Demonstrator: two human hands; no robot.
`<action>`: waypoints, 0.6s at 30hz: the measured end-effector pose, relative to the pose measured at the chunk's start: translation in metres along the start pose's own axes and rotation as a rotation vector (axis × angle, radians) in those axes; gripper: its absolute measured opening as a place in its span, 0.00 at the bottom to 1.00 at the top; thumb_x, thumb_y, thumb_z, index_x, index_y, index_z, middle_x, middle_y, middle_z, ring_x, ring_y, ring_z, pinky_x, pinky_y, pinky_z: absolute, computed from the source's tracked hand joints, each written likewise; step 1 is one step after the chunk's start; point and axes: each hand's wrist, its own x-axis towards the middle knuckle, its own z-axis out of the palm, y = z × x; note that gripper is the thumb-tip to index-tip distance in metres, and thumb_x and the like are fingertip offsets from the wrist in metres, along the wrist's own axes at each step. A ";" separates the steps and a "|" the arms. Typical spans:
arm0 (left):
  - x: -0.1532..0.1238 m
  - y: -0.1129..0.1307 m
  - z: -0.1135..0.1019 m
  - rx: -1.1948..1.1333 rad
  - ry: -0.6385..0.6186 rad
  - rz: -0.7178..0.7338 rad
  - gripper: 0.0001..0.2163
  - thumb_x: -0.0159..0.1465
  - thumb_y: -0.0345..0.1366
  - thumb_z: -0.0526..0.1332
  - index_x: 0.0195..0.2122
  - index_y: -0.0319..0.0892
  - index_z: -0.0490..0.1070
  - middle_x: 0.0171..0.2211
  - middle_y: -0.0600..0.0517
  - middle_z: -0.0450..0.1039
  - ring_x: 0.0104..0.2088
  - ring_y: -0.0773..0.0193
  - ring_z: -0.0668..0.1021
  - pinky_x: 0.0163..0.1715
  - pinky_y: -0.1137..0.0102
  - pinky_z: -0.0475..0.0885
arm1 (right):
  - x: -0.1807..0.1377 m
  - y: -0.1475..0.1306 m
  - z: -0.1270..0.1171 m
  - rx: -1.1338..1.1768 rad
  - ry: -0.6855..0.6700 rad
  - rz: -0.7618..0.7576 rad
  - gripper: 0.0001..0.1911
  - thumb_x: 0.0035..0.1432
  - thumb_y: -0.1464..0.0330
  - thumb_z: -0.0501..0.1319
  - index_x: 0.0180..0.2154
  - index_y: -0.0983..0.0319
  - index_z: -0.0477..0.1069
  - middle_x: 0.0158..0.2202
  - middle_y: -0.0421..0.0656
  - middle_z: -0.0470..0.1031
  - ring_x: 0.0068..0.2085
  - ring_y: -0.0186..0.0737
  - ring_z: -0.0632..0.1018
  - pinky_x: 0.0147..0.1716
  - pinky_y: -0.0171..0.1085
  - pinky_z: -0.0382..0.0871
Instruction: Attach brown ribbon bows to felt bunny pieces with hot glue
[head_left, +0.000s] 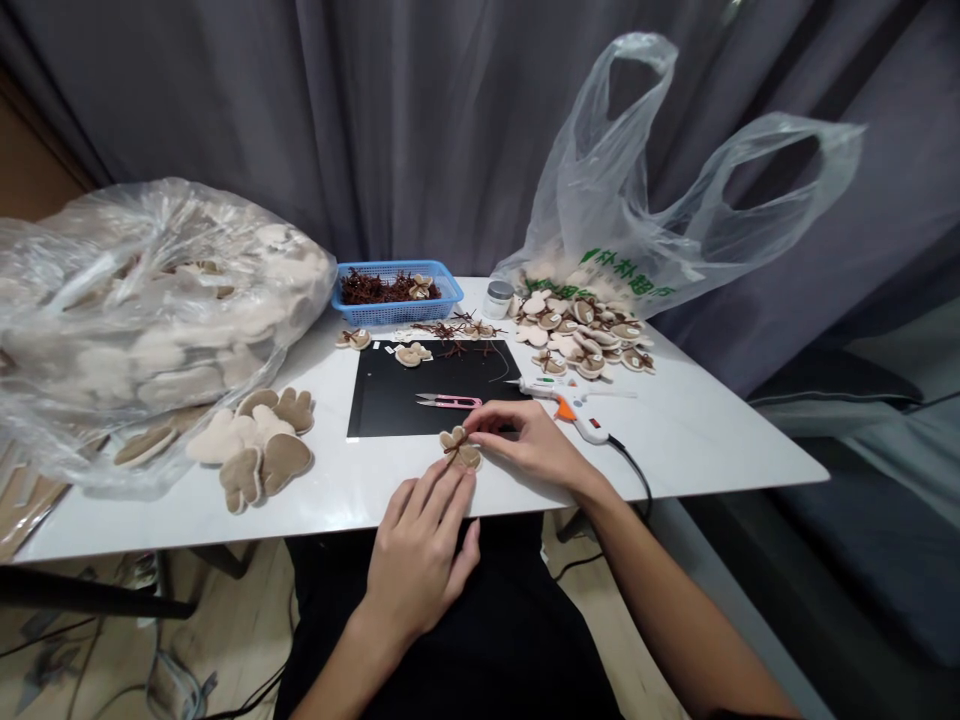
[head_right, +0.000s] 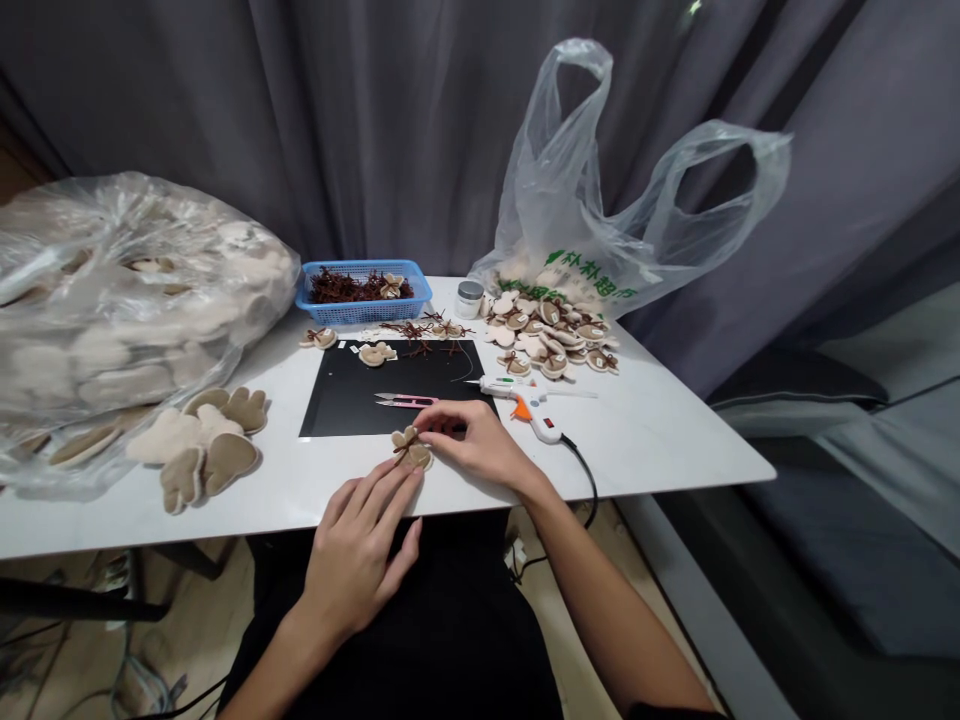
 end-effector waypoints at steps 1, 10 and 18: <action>0.000 0.000 0.000 -0.002 0.004 0.000 0.21 0.73 0.34 0.58 0.67 0.40 0.73 0.65 0.46 0.77 0.64 0.52 0.77 0.61 0.59 0.68 | 0.000 0.000 0.000 0.010 -0.001 0.003 0.08 0.63 0.63 0.69 0.41 0.60 0.83 0.39 0.45 0.85 0.36 0.43 0.80 0.36 0.40 0.74; 0.000 0.000 0.001 0.014 0.001 -0.001 0.22 0.73 0.34 0.59 0.68 0.41 0.72 0.64 0.45 0.77 0.64 0.51 0.78 0.61 0.59 0.68 | 0.002 0.000 0.004 0.136 0.007 0.040 0.12 0.59 0.59 0.74 0.40 0.60 0.83 0.37 0.46 0.84 0.37 0.43 0.81 0.38 0.41 0.76; 0.001 0.000 0.000 0.003 0.009 0.002 0.21 0.74 0.34 0.58 0.66 0.40 0.73 0.65 0.46 0.77 0.64 0.51 0.78 0.60 0.59 0.67 | 0.004 -0.001 0.002 0.177 -0.056 0.052 0.14 0.60 0.60 0.72 0.44 0.61 0.82 0.38 0.46 0.83 0.38 0.42 0.81 0.39 0.40 0.75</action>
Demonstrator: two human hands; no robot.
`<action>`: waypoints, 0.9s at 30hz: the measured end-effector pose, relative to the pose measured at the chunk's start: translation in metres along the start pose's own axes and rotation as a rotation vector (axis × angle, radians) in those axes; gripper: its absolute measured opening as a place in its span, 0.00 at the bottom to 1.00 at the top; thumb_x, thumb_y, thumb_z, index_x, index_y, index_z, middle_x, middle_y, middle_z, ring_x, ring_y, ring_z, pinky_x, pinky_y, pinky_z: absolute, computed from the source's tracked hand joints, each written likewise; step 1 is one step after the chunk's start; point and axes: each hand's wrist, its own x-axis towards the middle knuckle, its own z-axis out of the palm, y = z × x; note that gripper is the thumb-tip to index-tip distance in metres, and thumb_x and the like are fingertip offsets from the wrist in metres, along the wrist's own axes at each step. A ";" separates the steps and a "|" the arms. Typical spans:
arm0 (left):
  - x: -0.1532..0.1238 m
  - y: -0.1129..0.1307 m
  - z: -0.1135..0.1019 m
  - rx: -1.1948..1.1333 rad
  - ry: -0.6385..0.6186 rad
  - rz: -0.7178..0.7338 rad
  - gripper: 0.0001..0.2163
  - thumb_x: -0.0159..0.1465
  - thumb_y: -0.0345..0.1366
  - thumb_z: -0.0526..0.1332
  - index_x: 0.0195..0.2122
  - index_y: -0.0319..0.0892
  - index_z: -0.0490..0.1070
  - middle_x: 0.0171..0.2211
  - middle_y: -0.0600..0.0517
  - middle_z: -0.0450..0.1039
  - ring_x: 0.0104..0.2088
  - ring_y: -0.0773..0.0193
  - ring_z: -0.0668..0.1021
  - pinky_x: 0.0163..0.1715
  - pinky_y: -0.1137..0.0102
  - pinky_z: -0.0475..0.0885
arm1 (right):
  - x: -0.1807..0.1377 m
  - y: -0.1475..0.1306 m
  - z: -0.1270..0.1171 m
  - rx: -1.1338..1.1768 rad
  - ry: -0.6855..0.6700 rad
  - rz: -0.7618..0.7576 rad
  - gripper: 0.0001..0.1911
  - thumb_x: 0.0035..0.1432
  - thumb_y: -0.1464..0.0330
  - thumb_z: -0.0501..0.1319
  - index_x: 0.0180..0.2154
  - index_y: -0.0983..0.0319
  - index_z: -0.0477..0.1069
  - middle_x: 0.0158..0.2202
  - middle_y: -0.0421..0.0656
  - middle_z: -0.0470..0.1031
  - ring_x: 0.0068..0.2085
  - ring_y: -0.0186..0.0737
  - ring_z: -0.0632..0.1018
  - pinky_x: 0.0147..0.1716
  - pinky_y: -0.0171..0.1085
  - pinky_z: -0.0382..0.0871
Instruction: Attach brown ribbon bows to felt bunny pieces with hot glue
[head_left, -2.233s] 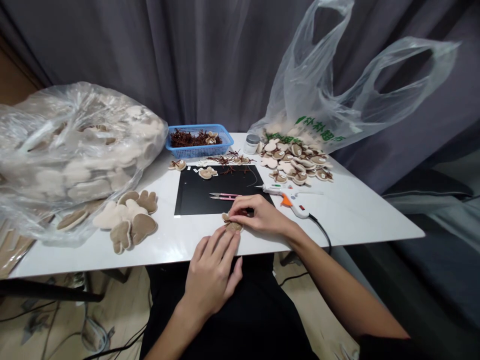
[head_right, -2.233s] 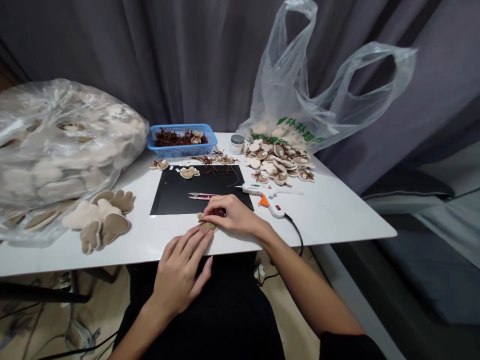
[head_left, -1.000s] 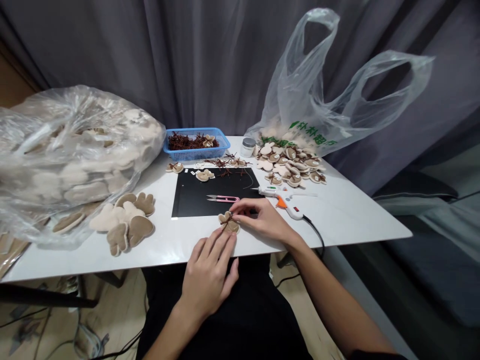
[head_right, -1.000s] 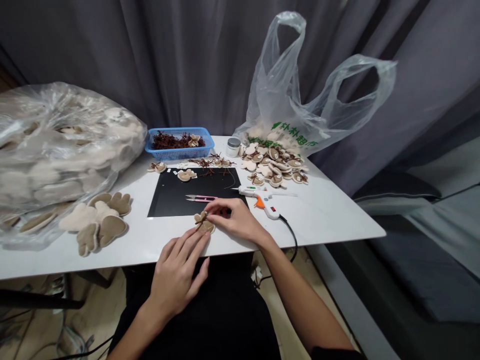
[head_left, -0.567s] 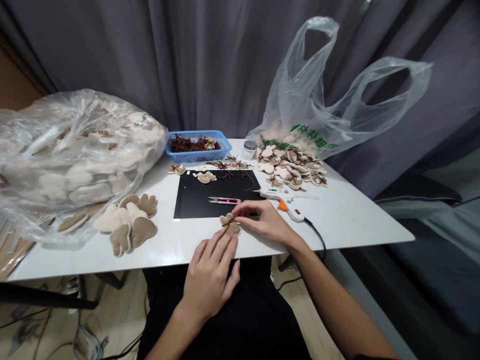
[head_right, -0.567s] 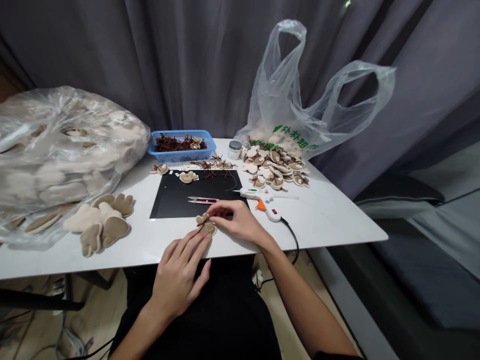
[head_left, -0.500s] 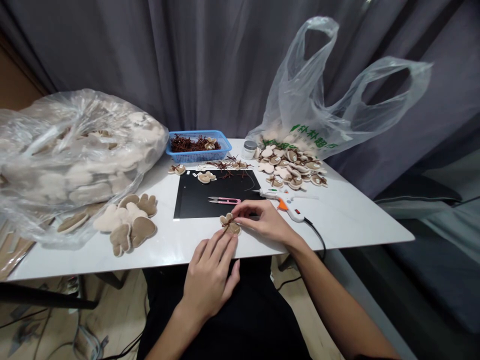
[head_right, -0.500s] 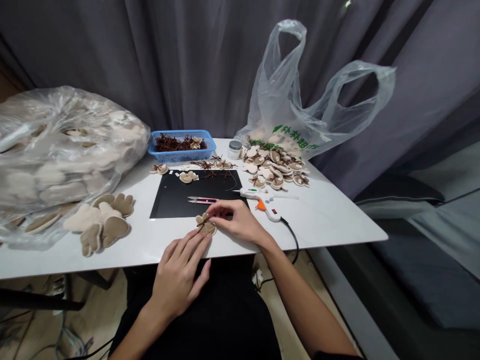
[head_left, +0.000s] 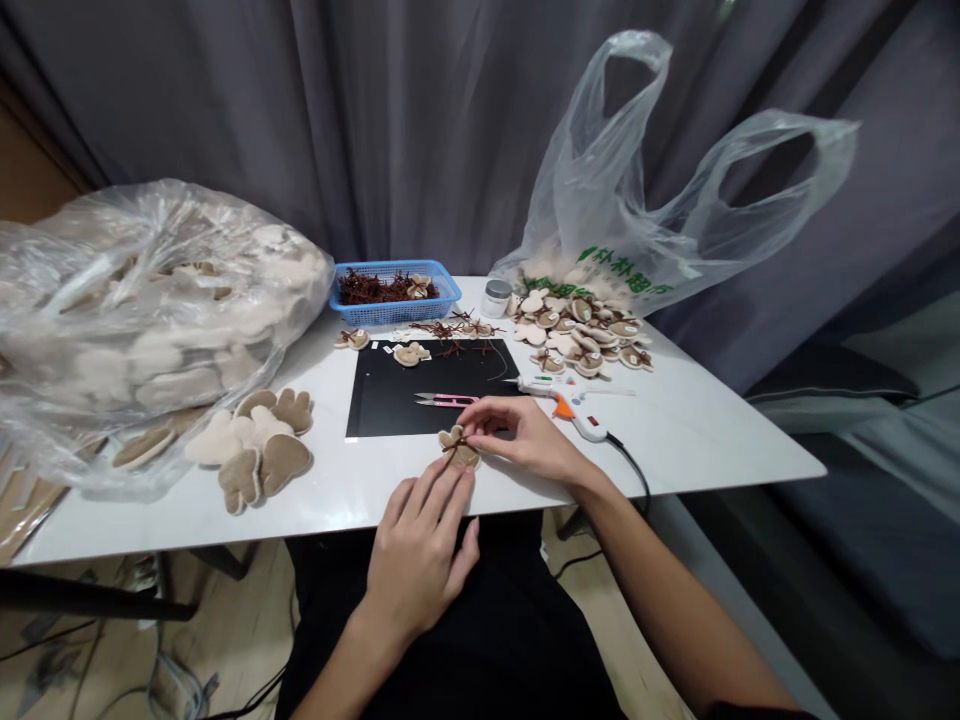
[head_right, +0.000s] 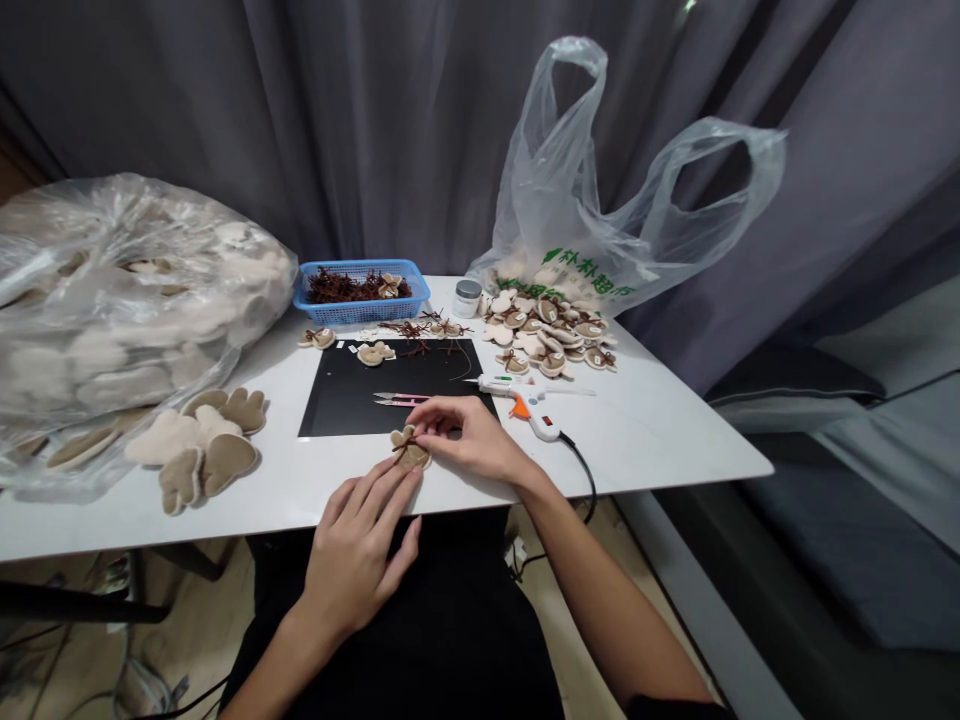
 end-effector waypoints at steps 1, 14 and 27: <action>0.000 0.000 0.000 -0.002 0.002 0.000 0.21 0.74 0.34 0.57 0.66 0.40 0.73 0.65 0.46 0.77 0.64 0.51 0.78 0.60 0.59 0.67 | 0.000 -0.001 0.000 -0.002 -0.014 -0.001 0.14 0.60 0.60 0.71 0.44 0.61 0.82 0.38 0.45 0.83 0.38 0.41 0.81 0.39 0.40 0.75; 0.001 0.001 -0.001 -0.011 0.005 -0.003 0.20 0.76 0.35 0.55 0.65 0.37 0.73 0.65 0.47 0.77 0.63 0.51 0.77 0.61 0.59 0.65 | -0.001 -0.001 -0.001 -0.052 -0.027 -0.036 0.10 0.62 0.67 0.67 0.45 0.60 0.81 0.41 0.46 0.83 0.39 0.41 0.79 0.40 0.40 0.74; -0.001 0.000 0.001 -0.011 0.010 -0.004 0.20 0.75 0.35 0.57 0.65 0.38 0.74 0.64 0.47 0.78 0.64 0.52 0.77 0.61 0.59 0.66 | -0.007 0.002 -0.004 -0.095 -0.040 -0.102 0.09 0.64 0.67 0.67 0.45 0.59 0.83 0.44 0.47 0.85 0.41 0.43 0.82 0.43 0.42 0.77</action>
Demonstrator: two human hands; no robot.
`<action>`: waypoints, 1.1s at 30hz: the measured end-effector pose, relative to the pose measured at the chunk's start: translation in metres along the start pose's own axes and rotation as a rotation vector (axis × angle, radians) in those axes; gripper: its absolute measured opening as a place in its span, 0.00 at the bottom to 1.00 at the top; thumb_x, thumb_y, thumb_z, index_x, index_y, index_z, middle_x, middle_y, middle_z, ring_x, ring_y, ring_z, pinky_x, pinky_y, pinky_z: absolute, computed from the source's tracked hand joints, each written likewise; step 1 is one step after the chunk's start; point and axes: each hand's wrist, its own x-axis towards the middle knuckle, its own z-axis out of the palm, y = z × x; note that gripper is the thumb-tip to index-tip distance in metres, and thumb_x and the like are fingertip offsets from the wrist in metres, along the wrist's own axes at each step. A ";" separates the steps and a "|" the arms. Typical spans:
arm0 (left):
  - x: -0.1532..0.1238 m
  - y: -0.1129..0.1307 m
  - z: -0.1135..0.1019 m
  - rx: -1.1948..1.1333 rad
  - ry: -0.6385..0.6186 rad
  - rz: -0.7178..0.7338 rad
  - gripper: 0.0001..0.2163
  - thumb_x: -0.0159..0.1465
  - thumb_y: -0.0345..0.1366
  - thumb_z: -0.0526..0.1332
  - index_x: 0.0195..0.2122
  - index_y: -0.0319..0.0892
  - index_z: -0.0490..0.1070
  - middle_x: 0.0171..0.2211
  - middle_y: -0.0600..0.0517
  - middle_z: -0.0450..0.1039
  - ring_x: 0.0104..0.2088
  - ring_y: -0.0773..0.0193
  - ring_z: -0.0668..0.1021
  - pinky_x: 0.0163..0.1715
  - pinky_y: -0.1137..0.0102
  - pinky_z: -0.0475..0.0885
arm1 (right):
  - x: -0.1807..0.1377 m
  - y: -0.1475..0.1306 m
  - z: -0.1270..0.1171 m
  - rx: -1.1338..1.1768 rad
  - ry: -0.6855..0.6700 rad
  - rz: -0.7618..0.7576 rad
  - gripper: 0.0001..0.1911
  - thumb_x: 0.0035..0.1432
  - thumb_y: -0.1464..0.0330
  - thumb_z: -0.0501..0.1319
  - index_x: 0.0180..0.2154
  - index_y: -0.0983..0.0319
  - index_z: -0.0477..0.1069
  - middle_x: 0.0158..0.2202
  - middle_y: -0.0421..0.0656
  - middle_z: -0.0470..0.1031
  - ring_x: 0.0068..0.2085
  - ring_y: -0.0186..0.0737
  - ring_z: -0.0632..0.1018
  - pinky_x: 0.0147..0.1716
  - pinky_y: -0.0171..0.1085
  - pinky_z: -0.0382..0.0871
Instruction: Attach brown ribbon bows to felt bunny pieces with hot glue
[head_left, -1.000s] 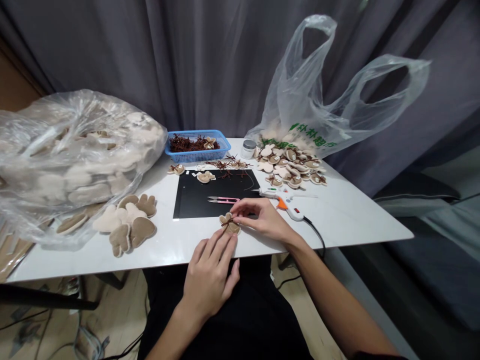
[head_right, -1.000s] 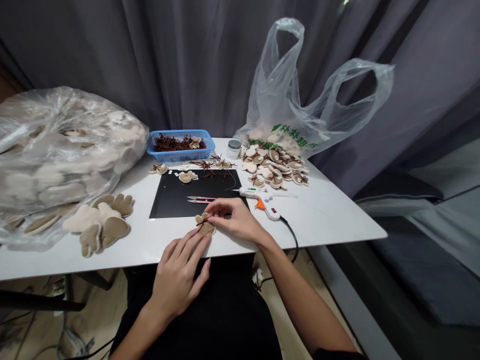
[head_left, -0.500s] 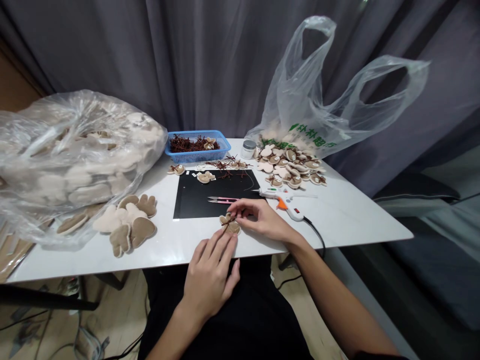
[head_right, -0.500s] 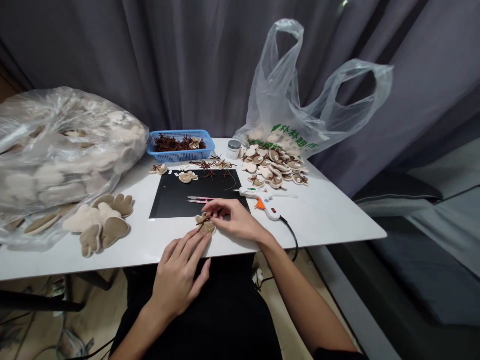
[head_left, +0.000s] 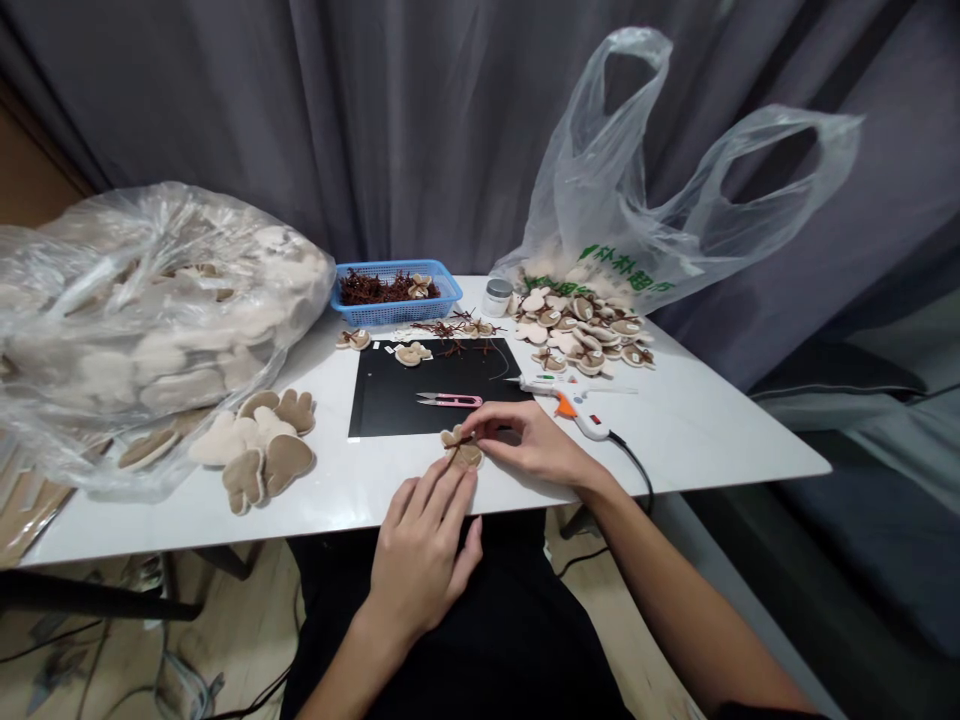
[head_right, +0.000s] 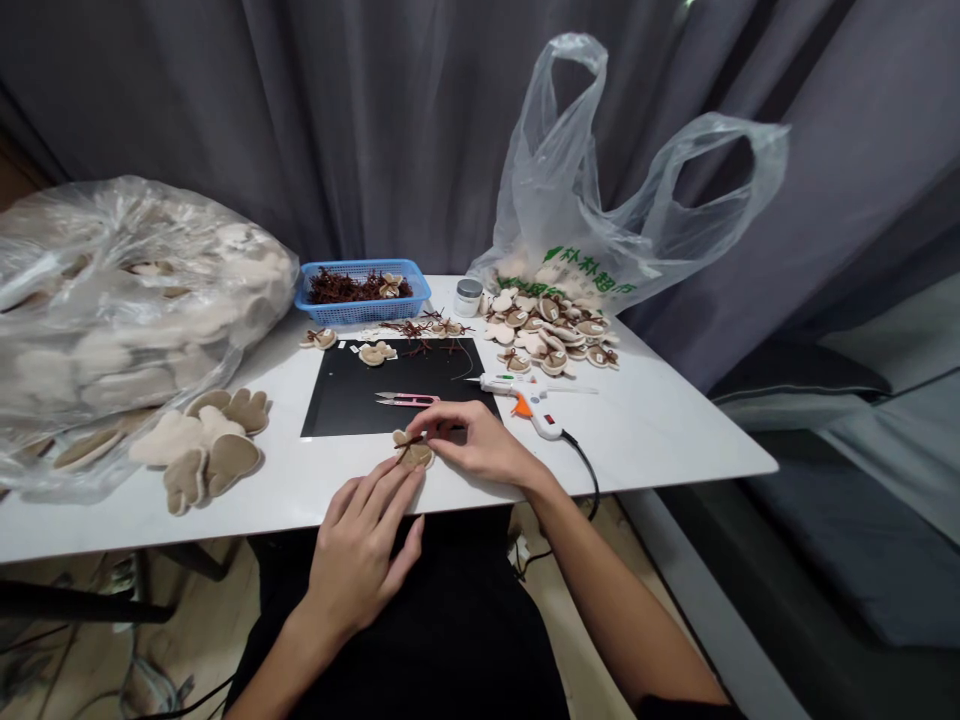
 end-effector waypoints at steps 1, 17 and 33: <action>0.000 0.000 0.000 -0.003 0.000 0.000 0.19 0.75 0.35 0.57 0.65 0.38 0.74 0.64 0.47 0.78 0.64 0.52 0.77 0.61 0.59 0.65 | 0.000 0.000 0.000 -0.002 -0.001 0.001 0.09 0.64 0.66 0.67 0.45 0.59 0.83 0.44 0.47 0.85 0.41 0.43 0.82 0.44 0.42 0.77; -0.001 -0.001 0.001 -0.001 0.009 0.002 0.20 0.75 0.35 0.57 0.65 0.39 0.73 0.64 0.46 0.78 0.63 0.52 0.78 0.61 0.59 0.65 | 0.005 0.002 0.005 0.000 0.084 0.010 0.06 0.64 0.66 0.69 0.42 0.60 0.83 0.42 0.46 0.86 0.42 0.45 0.84 0.43 0.42 0.76; 0.000 -0.001 0.001 0.002 0.011 0.004 0.20 0.75 0.35 0.57 0.65 0.38 0.74 0.63 0.46 0.78 0.63 0.51 0.78 0.61 0.59 0.65 | 0.010 0.001 0.007 -0.209 0.015 -0.124 0.08 0.69 0.64 0.66 0.39 0.58 0.83 0.40 0.47 0.83 0.44 0.46 0.79 0.43 0.44 0.72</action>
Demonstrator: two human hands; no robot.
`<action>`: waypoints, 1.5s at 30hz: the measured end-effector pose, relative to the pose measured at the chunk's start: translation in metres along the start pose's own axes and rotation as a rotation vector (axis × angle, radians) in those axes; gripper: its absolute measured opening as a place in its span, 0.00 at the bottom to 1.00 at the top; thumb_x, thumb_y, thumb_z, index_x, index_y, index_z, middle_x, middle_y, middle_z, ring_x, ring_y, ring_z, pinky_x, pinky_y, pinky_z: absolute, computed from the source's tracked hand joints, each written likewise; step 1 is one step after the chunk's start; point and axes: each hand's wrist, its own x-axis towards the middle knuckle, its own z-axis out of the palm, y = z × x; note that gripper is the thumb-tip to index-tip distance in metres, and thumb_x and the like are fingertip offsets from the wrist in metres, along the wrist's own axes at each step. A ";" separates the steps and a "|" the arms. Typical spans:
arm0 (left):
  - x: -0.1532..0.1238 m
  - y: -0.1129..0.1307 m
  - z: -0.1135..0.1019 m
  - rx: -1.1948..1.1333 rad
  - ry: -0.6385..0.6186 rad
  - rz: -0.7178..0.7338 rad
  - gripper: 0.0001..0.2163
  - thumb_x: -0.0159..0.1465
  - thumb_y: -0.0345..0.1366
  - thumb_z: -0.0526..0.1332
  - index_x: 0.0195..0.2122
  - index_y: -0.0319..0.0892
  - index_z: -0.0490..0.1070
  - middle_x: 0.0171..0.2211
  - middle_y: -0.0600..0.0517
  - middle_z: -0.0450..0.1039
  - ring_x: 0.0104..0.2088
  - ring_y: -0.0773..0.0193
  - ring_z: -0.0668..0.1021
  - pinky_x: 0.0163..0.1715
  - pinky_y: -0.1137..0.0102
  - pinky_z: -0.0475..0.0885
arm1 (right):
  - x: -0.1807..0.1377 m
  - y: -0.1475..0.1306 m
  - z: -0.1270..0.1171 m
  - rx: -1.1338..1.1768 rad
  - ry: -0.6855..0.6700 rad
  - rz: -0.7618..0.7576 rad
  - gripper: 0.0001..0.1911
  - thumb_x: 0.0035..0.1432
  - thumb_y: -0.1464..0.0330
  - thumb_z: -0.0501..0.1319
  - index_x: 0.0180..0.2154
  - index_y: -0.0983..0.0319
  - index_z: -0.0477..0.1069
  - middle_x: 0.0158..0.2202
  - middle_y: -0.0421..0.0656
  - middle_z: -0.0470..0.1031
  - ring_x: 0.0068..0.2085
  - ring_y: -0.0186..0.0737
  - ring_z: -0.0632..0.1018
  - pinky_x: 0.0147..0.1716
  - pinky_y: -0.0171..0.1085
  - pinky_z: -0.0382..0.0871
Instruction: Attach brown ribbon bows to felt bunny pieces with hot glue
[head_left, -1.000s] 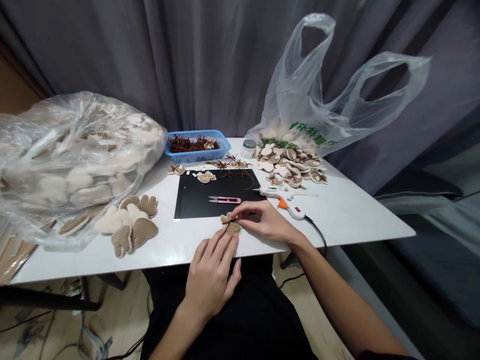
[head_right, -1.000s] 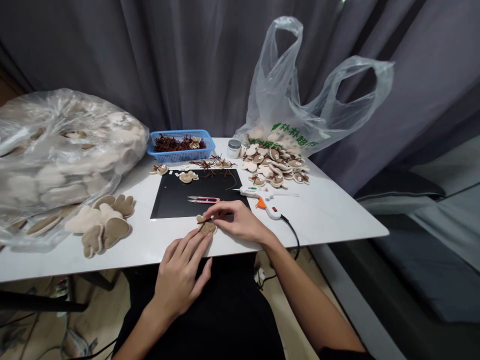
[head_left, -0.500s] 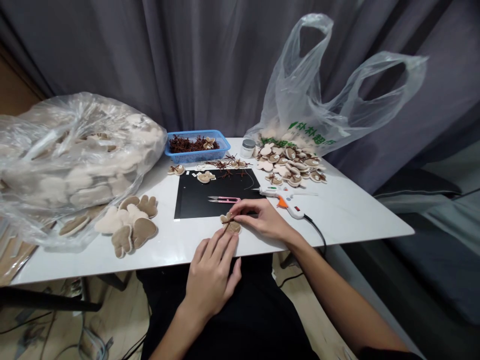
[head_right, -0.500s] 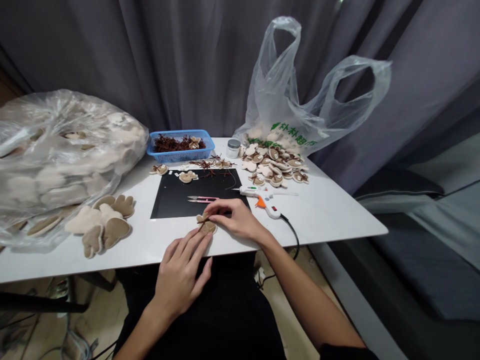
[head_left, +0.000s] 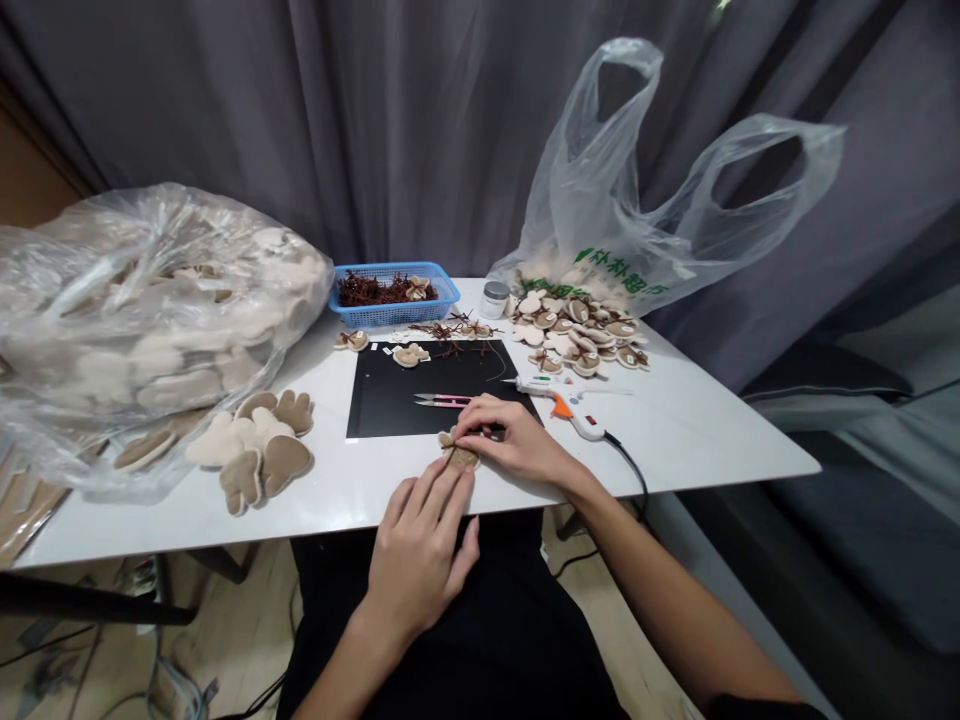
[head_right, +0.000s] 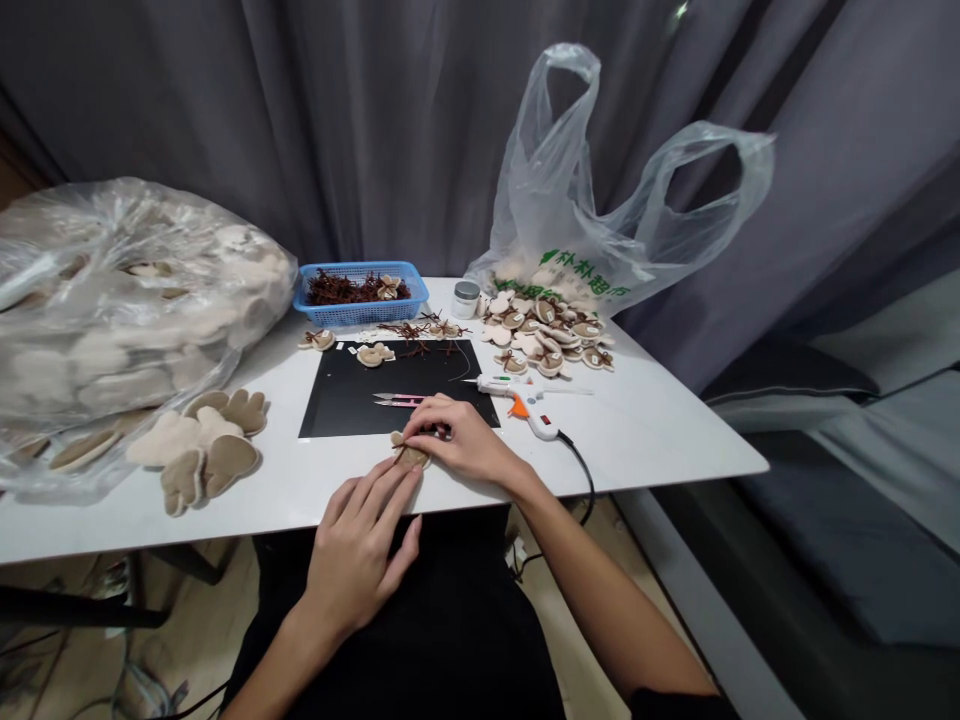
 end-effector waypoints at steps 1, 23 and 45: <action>0.000 0.000 0.000 0.000 0.001 0.001 0.20 0.75 0.35 0.57 0.65 0.38 0.74 0.63 0.46 0.78 0.63 0.51 0.78 0.61 0.59 0.65 | 0.001 0.000 0.000 -0.010 -0.005 -0.006 0.08 0.70 0.64 0.66 0.38 0.58 0.83 0.40 0.47 0.82 0.44 0.46 0.78 0.44 0.44 0.72; -0.001 0.001 -0.001 0.016 -0.029 -0.005 0.20 0.74 0.35 0.57 0.66 0.40 0.74 0.64 0.46 0.77 0.63 0.52 0.78 0.60 0.59 0.67 | 0.003 -0.001 0.003 0.003 -0.067 0.040 0.07 0.70 0.68 0.64 0.37 0.59 0.79 0.39 0.45 0.79 0.41 0.44 0.78 0.41 0.41 0.69; 0.000 0.002 -0.002 0.013 -0.032 0.000 0.20 0.74 0.35 0.58 0.65 0.38 0.73 0.63 0.44 0.78 0.63 0.51 0.78 0.61 0.58 0.68 | 0.002 -0.001 0.000 0.000 -0.063 0.070 0.11 0.69 0.62 0.65 0.36 0.60 0.81 0.38 0.46 0.81 0.38 0.44 0.78 0.41 0.43 0.71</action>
